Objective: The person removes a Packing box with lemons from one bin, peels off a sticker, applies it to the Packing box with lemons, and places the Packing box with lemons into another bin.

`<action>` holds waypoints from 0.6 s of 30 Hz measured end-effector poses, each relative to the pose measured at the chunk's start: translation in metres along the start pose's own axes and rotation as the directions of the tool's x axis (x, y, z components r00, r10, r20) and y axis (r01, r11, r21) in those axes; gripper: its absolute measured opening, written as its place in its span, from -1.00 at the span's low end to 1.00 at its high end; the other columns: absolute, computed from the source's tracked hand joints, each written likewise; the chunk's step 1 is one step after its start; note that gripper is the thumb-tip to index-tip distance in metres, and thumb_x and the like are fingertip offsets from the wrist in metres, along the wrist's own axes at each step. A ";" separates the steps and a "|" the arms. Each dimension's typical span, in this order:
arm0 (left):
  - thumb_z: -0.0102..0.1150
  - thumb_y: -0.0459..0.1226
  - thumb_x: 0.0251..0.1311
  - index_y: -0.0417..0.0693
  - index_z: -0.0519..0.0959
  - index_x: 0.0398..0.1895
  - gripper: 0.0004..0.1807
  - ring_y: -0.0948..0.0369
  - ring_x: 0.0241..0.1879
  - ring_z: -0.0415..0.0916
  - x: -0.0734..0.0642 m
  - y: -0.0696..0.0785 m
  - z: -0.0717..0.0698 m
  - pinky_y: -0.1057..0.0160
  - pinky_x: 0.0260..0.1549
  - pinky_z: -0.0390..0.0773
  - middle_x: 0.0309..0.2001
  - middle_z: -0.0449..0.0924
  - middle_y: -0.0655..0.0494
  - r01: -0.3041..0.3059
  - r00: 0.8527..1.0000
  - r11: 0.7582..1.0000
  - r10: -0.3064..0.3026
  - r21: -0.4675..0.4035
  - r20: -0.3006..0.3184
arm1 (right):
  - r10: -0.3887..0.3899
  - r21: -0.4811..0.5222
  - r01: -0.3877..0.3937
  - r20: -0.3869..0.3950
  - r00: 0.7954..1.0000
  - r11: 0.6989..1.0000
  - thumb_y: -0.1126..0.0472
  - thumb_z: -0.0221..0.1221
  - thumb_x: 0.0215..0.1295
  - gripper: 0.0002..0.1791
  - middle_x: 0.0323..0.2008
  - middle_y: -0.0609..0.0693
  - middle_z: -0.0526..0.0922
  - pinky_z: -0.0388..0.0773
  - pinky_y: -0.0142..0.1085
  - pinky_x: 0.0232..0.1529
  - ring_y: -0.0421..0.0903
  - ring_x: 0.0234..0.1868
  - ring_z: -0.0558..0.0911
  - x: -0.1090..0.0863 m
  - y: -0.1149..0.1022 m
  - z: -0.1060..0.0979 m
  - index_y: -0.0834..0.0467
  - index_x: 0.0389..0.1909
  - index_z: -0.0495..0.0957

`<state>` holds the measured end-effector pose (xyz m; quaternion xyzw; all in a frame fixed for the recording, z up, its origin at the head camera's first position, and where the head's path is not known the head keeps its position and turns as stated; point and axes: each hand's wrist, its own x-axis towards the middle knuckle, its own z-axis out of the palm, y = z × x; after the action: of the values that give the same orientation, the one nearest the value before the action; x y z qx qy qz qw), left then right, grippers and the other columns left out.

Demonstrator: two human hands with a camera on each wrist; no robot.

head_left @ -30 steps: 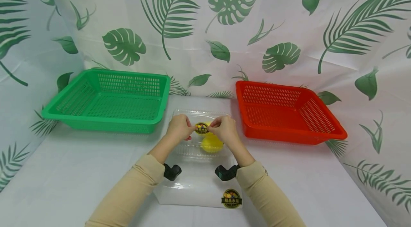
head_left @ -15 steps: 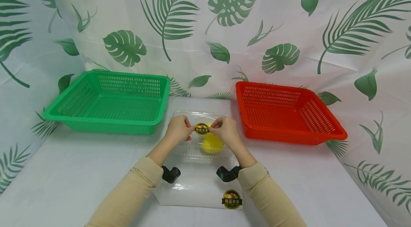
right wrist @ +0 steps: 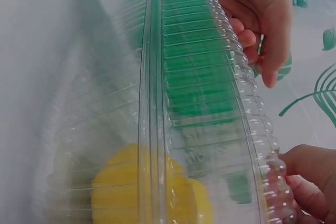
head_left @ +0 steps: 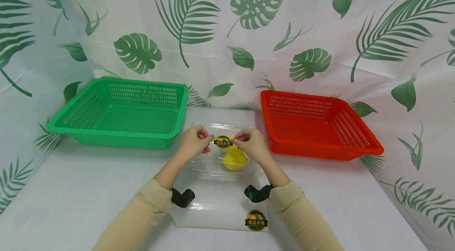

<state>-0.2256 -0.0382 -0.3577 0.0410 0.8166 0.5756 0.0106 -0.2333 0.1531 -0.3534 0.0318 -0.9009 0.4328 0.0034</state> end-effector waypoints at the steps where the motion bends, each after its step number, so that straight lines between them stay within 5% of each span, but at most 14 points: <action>1: 0.16 -0.34 0.14 -0.26 0.42 -0.48 -0.83 0.26 -0.71 0.50 0.000 0.000 -0.001 0.12 -0.53 0.64 -0.62 0.45 -0.02 -0.004 1.000 1.000 0.004 -0.018 0.005 | -0.011 0.005 0.011 0.005 1.000 1.000 0.22 0.28 0.10 -0.87 -0.51 0.03 0.59 0.55 -0.38 -0.45 -0.09 -0.51 0.52 0.000 0.001 -0.001 0.22 -0.43 0.59; 18: 0.11 -0.36 0.19 -0.30 0.50 -0.27 -0.87 0.23 -0.58 0.55 -0.006 -0.003 -0.013 0.30 -0.51 0.62 -0.37 0.54 -0.21 0.021 0.998 0.996 -0.016 -0.092 0.053 | -0.078 0.027 0.078 0.034 0.996 0.997 0.25 0.27 0.11 -0.89 -0.47 0.02 0.60 0.57 -0.37 -0.38 -0.09 -0.44 0.52 -0.009 0.002 -0.010 0.22 -0.39 0.59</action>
<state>-0.2203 -0.0521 -0.3563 0.0482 0.7888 0.6115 0.0391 -0.2242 0.1626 -0.3492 0.0746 -0.8932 0.4433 0.0040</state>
